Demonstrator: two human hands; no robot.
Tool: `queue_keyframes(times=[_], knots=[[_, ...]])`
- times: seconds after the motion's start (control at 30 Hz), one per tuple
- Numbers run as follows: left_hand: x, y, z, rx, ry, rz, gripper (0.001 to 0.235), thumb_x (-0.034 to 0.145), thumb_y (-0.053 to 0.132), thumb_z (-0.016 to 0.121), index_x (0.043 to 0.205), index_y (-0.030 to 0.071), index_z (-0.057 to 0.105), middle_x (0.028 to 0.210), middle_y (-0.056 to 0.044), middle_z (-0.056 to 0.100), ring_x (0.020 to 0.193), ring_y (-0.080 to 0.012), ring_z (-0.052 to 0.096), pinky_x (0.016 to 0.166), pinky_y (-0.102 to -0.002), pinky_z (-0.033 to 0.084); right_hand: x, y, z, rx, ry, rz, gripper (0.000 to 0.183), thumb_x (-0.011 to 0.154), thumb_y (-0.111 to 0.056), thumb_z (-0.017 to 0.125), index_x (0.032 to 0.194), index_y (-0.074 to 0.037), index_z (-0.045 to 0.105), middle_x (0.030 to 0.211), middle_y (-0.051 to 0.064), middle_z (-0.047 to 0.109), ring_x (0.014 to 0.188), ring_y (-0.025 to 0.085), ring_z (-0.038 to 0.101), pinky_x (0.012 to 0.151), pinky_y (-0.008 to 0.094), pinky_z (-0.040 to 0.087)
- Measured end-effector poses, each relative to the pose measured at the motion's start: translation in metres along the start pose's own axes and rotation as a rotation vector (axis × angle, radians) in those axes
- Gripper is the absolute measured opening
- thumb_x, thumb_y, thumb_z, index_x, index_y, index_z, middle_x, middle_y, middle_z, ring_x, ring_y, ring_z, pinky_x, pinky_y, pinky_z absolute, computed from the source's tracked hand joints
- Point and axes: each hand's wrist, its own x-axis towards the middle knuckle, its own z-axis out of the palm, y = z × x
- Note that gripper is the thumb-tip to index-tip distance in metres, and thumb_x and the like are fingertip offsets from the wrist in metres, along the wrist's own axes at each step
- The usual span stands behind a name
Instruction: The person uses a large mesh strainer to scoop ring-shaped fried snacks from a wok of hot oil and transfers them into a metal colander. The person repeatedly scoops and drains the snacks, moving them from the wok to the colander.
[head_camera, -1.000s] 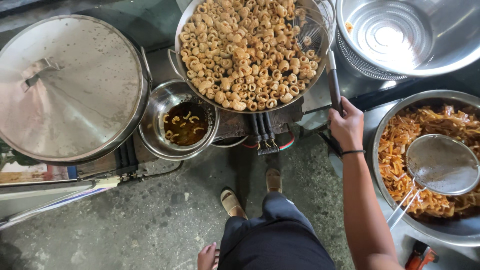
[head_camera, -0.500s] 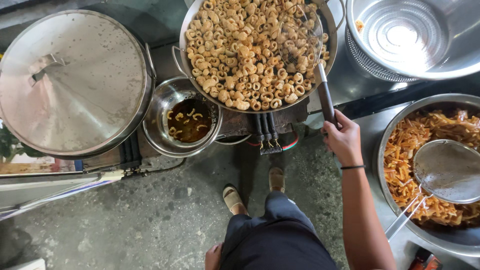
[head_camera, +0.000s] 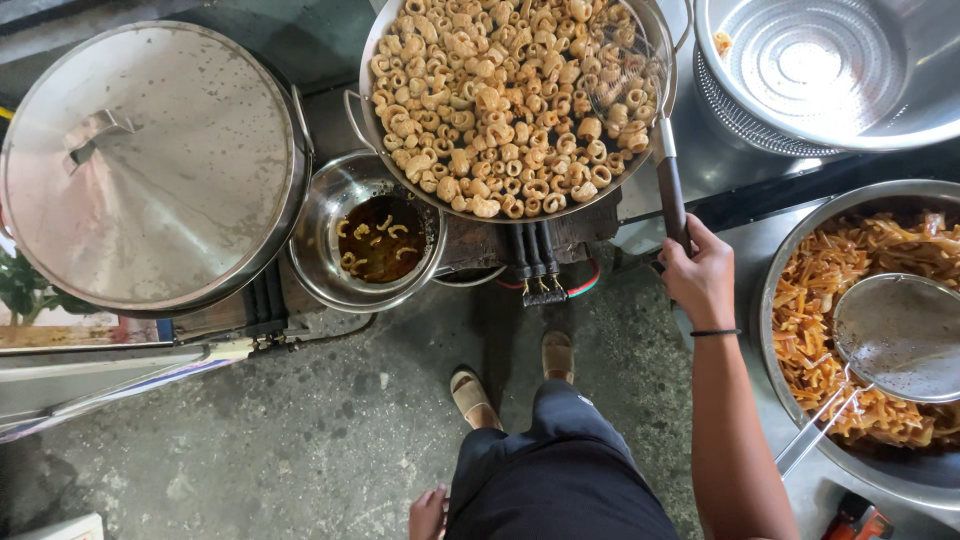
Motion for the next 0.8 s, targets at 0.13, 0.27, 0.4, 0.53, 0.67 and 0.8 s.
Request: queue_keyframes(times=[0.13, 0.27, 0.4, 0.53, 0.67, 0.8], knots=[[0.013, -0.011, 0.000, 0.186, 0.048, 0.226, 0.040, 0.091, 0.036, 0.072, 0.091, -0.003, 0.082, 0.076, -0.013, 0.081, 0.067, -0.0133, 0.072, 0.062, -0.027, 0.054, 0.002, 0.002, 0.003, 0.047, -0.037, 0.012, 0.041, 0.094, -0.006, 0.060, 0.134, -0.006, 0.066, 0.074, 0.001, 0.062, 0.049, 0.007, 0.050, 0.040, 0.025, 0.036], [0.013, -0.012, 0.002, 0.071, 0.042, 0.140, 0.038, 0.089, 0.033, 0.075, 0.094, -0.004, 0.082, 0.074, -0.013, 0.076, 0.062, -0.0140, 0.065, 0.058, -0.029, 0.050, 0.005, 0.007, 0.002, 0.104, -0.054, 0.056, 0.041, 0.093, -0.006, 0.060, 0.133, -0.008, 0.066, 0.073, -0.001, 0.061, 0.049, 0.006, 0.049, 0.039, 0.025, 0.037], [0.011, -0.013, -0.001, 0.043, 0.046, 0.066, 0.037, 0.089, 0.032, 0.073, 0.099, -0.002, 0.080, 0.075, -0.013, 0.077, 0.057, -0.0169, 0.064, 0.052, -0.032, 0.048, -0.001, 0.008, -0.001, -0.148, -0.004, -0.152, 0.037, 0.096, -0.004, 0.062, 0.132, -0.007, 0.069, 0.076, 0.001, 0.062, 0.058, 0.006, 0.052, 0.046, 0.024, 0.039], [0.010, -0.017, -0.006, 0.032, 0.034, -0.002, 0.038, 0.092, 0.033, 0.068, 0.099, -0.003, 0.076, 0.080, -0.011, 0.079, 0.057, -0.0186, 0.070, 0.050, -0.034, 0.053, -0.008, -0.004, 0.001, -0.110, 0.006, -0.261, 0.036, 0.100, -0.003, 0.062, 0.135, -0.009, 0.067, 0.079, 0.001, 0.059, 0.063, 0.005, 0.052, 0.051, 0.024, 0.040], [0.015, -0.037, -0.010, 0.031, 0.024, 0.010, 0.037, 0.092, 0.034, 0.068, 0.099, -0.001, 0.076, 0.081, -0.012, 0.079, 0.060, -0.0196, 0.068, 0.053, -0.034, 0.051, -0.014, -0.020, 0.010, 0.103, -0.134, -0.095, 0.038, 0.096, -0.003, 0.060, 0.133, -0.010, 0.065, 0.076, -0.001, 0.061, 0.052, 0.006, 0.051, 0.041, 0.025, 0.037], [0.024, -0.043, -0.007, 0.358, 0.155, 0.270, 0.041, 0.090, 0.042, 0.069, 0.095, 0.003, 0.081, 0.077, -0.011, 0.080, 0.070, -0.0171, 0.073, 0.068, -0.032, 0.055, -0.026, -0.037, 0.049, 0.168, -0.242, 0.002, 0.040, 0.093, -0.004, 0.062, 0.132, -0.010, 0.066, 0.074, 0.000, 0.061, 0.049, 0.005, 0.051, 0.038, 0.023, 0.039]])
